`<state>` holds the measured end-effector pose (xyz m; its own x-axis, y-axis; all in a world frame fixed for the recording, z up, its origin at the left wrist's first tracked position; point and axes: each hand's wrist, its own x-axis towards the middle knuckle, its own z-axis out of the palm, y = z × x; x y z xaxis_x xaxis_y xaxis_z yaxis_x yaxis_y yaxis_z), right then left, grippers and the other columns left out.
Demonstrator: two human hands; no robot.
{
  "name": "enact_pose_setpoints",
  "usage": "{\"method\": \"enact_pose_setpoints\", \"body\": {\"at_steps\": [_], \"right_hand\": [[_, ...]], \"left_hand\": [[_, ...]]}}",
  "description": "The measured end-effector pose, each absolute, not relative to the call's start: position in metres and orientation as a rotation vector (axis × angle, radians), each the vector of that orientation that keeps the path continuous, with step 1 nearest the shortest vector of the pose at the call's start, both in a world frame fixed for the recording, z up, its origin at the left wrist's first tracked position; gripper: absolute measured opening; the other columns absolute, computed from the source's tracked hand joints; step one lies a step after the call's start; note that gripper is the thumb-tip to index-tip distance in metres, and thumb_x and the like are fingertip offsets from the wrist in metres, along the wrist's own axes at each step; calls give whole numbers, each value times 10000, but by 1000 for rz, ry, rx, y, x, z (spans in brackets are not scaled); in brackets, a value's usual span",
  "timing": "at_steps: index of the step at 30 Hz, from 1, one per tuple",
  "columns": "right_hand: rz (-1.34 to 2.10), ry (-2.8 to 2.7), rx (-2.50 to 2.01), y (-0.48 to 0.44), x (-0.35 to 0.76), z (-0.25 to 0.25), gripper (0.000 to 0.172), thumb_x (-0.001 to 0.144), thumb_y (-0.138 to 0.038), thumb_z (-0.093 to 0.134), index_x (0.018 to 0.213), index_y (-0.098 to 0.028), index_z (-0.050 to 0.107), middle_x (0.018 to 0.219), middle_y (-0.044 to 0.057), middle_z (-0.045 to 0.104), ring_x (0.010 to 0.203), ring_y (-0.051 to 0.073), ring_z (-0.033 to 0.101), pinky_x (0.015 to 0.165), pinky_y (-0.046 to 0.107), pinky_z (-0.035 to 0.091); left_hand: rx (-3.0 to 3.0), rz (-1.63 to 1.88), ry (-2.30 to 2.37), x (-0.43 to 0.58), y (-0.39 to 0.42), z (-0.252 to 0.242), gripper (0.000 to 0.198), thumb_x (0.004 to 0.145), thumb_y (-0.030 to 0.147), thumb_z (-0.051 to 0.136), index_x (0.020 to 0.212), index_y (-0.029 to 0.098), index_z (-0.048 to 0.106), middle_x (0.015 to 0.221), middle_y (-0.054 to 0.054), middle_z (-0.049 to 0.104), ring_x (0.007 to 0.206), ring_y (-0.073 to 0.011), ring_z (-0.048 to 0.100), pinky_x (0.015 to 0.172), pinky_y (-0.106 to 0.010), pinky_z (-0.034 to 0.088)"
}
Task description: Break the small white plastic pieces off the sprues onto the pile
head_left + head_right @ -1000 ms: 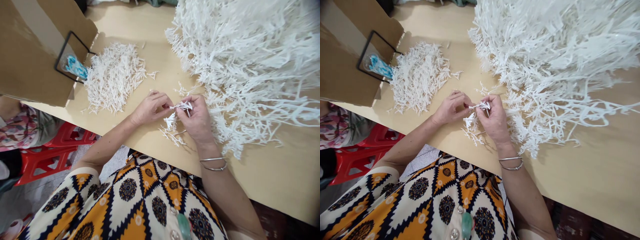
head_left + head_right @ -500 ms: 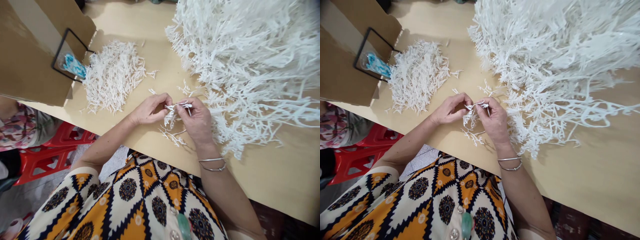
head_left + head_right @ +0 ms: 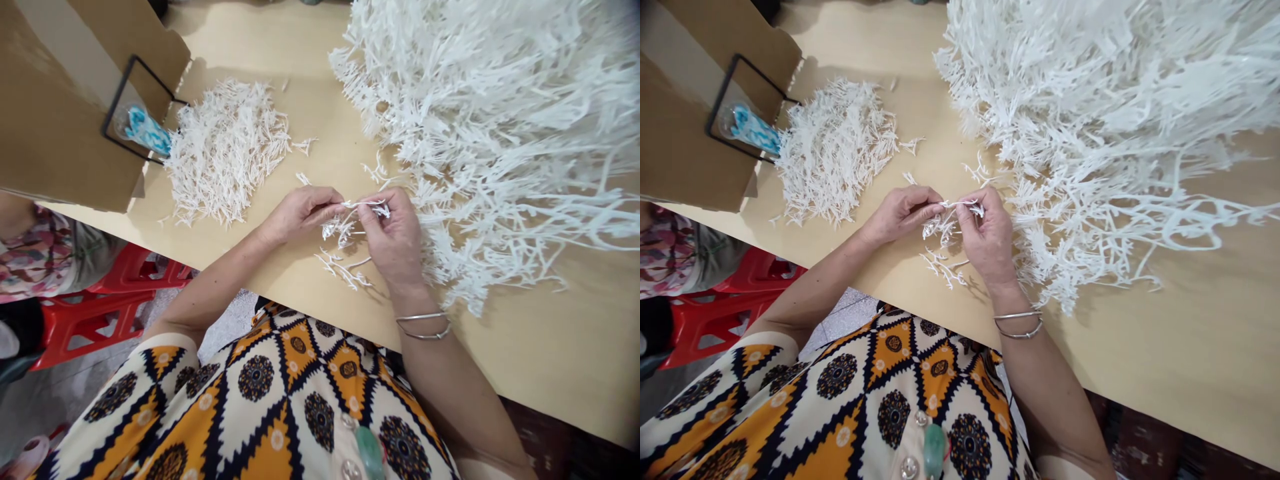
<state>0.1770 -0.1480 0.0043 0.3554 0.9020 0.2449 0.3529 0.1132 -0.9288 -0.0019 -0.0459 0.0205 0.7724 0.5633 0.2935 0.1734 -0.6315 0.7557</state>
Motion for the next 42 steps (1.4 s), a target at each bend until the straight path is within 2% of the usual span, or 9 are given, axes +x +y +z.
{"method": "enact_pose_setpoints", "body": {"at_steps": [11, 15, 19, 22, 24, 28, 32, 36, 42], "right_hand": [[354, -1139, -1588, -138, 179, -1, 111, 939, -289, 604, 885, -283, 507, 775, 0, 545, 696, 189, 529, 684, 398, 479], [404, -1120, -1538, -137, 193, -6, 123, 931, -344, 656, 894, -289, 553, 790, -1, 574, 708, 190, 549, 704, 401, 493], [544, -1182, -1471, -140, 192, -3, 55, 952, -323, 645, 981, -283, 621, 936, 21, 663, 831, 188, 622, 774, 387, 517], [573, -1224, -1484, -142, 190, 2, 57, 964, -313, 635, 997, -273, 660, 961, 29, 688, 868, 191, 634, 803, 389, 526], [571, -1230, -1492, -143, 190, 4, 60, 965, -319, 645, 977, -271, 680, 948, 34, 697, 881, 201, 642, 832, 407, 542], [597, -1277, -1414, -144, 190, 4, 232, 971, -291, 627, 1197, -295, 678, 1220, 70, 714, 1171, 248, 666, 1051, 499, 551], [714, -1289, -1277, -144, 189, 2, 528, 962, -208, 572, 1471, -329, 504, 1495, 78, 601, 1401, 260, 589, 1181, 543, 510], [746, -1330, -1231, -143, 188, -2, 649, 972, -216, 566, 1568, -393, 382, 1649, 63, 463, 1474, 273, 538, 1176, 511, 532], [757, -1326, -1220, -141, 191, -13, 817, 972, -276, 616, 1629, -481, 176, 1708, 67, 354, 1367, 280, 639, 1125, 543, 568]], "left_hand": [[2136, 662, 510, -9, -53, 33, 386, 1080, 479, 466, 853, 211, 623, 796, -18, 651, 743, -121, 622, 725, -278, 497], [2125, 872, 846, -9, -51, 28, 413, 1076, 524, 452, 821, 220, 567, 781, -15, 603, 728, -126, 575, 718, -291, 495], [2179, 1132, 1429, -13, -37, 15, 317, 1052, 544, 498, 1129, 257, 607, 1124, -93, 634, 1086, -205, 612, 964, -382, 515], [2256, 1130, 1609, -17, -31, 11, 478, 1022, 539, 562, 1425, 295, 480, 1439, -141, 515, 1437, -283, 447, 1177, -474, 413], [2325, 1093, 1566, -17, -33, 13, 465, 1028, 528, 552, 1426, 296, 489, 1498, -146, 477, 1483, -287, 408, 1218, -482, 371], [2462, 898, 1167, -11, -46, 21, 391, 1063, 558, 451, 1259, 265, 622, 1433, -130, 567, 1386, -253, 528, 1178, -445, 394], [2471, 685, 819, -6, -54, 25, 487, 1050, 637, 442, 1264, 242, 632, 1243, -72, 709, 1166, -212, 672, 1111, -430, 374], [2348, 697, 661, -5, -53, 21, 524, 1014, 629, 554, 1347, 226, 593, 1076, -22, 750, 965, -160, 720, 1051, -384, 372], [2222, 809, 577, -3, -48, 18, 348, 966, 528, 691, 1095, 204, 697, 900, -1, 757, 810, -123, 698, 937, -324, 471]]}}
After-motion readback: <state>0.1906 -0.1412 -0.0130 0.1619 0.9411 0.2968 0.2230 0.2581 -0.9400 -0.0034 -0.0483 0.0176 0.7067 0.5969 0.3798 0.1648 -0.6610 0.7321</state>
